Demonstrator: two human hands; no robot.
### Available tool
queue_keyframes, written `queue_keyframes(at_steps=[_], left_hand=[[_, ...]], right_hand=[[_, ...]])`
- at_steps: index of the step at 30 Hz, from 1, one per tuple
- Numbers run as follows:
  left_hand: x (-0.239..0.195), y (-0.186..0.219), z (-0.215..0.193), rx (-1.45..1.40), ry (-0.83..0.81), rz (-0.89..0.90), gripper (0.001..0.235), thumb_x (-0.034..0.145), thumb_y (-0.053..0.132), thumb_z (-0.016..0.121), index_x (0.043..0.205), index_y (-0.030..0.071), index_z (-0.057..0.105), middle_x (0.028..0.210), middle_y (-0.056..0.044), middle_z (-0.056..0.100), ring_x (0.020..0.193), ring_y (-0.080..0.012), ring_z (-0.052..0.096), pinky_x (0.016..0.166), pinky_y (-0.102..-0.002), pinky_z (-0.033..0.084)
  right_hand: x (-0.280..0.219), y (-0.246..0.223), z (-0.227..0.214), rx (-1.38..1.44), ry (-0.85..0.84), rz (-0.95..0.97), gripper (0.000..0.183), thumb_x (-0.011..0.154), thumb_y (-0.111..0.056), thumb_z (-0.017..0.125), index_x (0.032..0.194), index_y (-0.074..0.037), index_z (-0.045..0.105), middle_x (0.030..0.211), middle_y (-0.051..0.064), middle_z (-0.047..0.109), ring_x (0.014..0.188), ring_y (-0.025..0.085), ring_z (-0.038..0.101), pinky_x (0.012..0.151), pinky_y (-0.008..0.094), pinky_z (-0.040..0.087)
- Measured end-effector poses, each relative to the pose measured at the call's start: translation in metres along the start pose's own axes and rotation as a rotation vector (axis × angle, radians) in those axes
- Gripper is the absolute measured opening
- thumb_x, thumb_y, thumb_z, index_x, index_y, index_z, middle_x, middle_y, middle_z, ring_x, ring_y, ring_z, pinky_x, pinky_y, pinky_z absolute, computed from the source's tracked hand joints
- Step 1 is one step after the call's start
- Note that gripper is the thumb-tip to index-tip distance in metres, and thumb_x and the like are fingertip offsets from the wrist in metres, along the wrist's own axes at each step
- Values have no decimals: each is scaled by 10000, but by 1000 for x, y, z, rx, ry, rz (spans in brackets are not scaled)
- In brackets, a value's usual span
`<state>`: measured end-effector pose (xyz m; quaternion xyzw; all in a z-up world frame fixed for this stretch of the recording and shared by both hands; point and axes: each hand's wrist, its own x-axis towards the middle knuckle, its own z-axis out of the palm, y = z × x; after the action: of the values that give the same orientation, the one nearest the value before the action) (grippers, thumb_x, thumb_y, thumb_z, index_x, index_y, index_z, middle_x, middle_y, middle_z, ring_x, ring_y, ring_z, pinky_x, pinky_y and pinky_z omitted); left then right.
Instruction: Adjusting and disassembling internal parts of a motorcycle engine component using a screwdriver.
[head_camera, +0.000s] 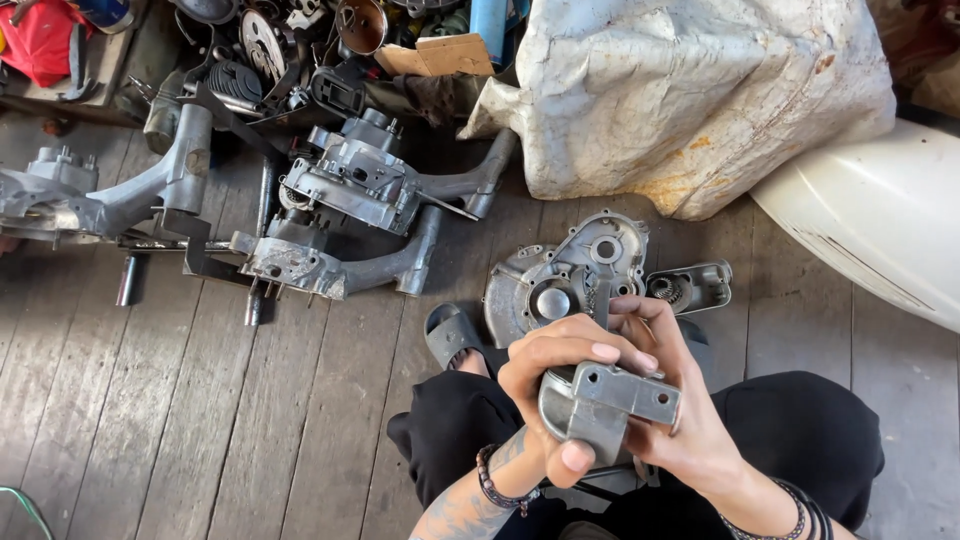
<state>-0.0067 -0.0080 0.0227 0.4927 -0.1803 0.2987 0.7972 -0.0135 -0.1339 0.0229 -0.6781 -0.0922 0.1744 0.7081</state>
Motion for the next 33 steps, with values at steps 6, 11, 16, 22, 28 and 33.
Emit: queue_keyframes(at_steps=[6,11,16,22,28,33], left_hand=[[-1,-5,2,7,27,12,541,961,570,633,1069,40,647,842,-177,719,754,-263,720,750,-351,574],[-2,-4,3,0,21,-4,562,970,592,641,1078,41,642,842,-167,715,775,-256,724,757,-348,555],[-1,-4,2,-10,-16,21,540,976,569,639,1096,43,639,862,-175,718,763,-273,714,759,-370,577],[-1,-1,1,15,1,9,572,977,592,628,1069,28,638,845,-180,709,781,-266,721,777,-365,587],[-3,-3,-1,51,16,-46,628,995,655,606,1117,39,627,839,-176,711,771,-268,718,781,-355,532],[1,3,2,-8,3,-57,625,1004,650,587,1125,38,635,844,-182,716,751,-289,714,773,-377,568]], right_hand=[[4,2,2,25,14,-27,810,679,-254,735,1375,-66,366,982,47,525,904,109,541,752,257,451],[4,-6,3,119,10,-63,724,717,-267,666,1345,-57,372,1051,70,516,922,119,534,772,263,427],[5,-8,5,50,-22,-145,797,737,-328,676,1393,-39,329,1115,96,558,1071,165,583,912,306,464],[5,-1,5,1,-29,-141,833,702,-256,702,1409,-45,316,1077,77,543,995,136,577,847,279,469],[7,3,8,84,69,-85,823,699,-295,757,1383,-47,374,1006,41,541,816,105,560,720,267,466],[5,6,4,27,54,-109,1016,693,-519,765,1480,-49,327,1131,73,543,926,126,594,723,256,494]])
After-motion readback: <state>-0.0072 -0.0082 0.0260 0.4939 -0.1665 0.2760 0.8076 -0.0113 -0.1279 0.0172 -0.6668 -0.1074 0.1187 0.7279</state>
